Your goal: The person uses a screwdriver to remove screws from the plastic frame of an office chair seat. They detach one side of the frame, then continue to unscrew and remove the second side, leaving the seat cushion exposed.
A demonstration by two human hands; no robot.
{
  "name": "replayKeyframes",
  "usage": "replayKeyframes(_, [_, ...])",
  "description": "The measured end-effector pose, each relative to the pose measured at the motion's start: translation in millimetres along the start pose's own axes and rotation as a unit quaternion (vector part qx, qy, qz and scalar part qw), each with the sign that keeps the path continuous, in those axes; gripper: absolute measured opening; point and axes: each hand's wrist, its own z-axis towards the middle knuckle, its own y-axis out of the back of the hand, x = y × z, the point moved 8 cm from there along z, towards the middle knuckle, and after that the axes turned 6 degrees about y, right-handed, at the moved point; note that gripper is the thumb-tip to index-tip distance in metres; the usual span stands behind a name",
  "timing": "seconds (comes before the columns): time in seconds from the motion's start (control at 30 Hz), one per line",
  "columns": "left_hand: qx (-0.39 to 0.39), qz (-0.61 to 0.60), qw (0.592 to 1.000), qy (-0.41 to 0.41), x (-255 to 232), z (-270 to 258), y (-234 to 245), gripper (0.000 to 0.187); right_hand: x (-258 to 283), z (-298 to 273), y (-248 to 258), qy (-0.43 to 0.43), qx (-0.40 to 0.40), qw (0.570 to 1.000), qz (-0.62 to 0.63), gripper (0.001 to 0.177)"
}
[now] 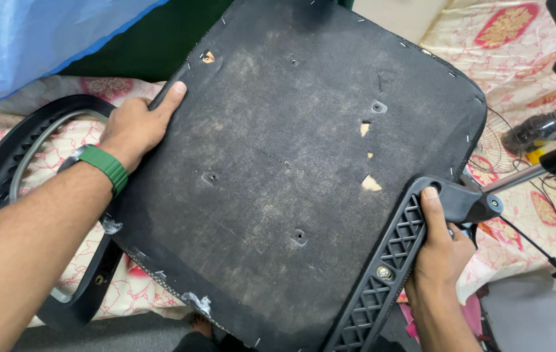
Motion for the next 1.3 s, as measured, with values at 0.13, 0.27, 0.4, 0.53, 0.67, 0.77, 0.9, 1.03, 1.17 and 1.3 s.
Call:
replayKeyframes(0.13, [0.031,-0.018,0.998,-0.050,-13,11,-6,0.085,4,-22,5,0.029,-0.002,0.999,-0.037,0.040])
replayKeyframes(0.27, [0.047,0.009,0.997,-0.065,-22,25,-12,0.081,10,-42,8,0.057,-0.002,0.996,-0.075,0.036])
replayKeyframes(0.4, [0.055,0.042,0.992,-0.103,-34,41,-24,0.087,-5,-68,27,-0.063,-0.072,0.988,-0.124,0.036])
replayKeyframes(0.53, [0.047,0.091,0.983,-0.152,-48,54,-40,0.096,-12,-98,38,-0.124,-0.108,0.980,-0.117,0.036])
replayKeyframes(0.67, [0.072,0.114,0.979,-0.154,-53,61,-54,0.094,-22,-120,43,-0.159,-0.116,0.975,-0.100,0.042])
replayKeyframes(0.77, [0.056,0.117,0.972,-0.197,-68,62,-56,0.092,-35,-131,47,-0.152,-0.111,0.975,-0.121,0.040])
replayKeyframes(0.9, [0.064,0.138,0.966,-0.207,-76,69,-60,0.090,-67,-147,59,-0.200,-0.084,0.960,-0.177,0.048])
replayKeyframes(1.03, [0.072,0.148,0.960,-0.226,-77,75,-65,0.089,-91,-151,61,-0.243,-0.045,0.957,-0.154,0.048])
replayKeyframes(1.17, [0.078,0.182,0.956,-0.216,-66,87,-75,0.086,-107,-151,57,-0.352,-0.043,0.934,-0.045,0.046])
replayKeyframes(1.3, [0.074,0.185,0.951,-0.235,-59,96,-90,0.083,-112,-136,46,-0.390,0.076,0.915,0.065,0.069])
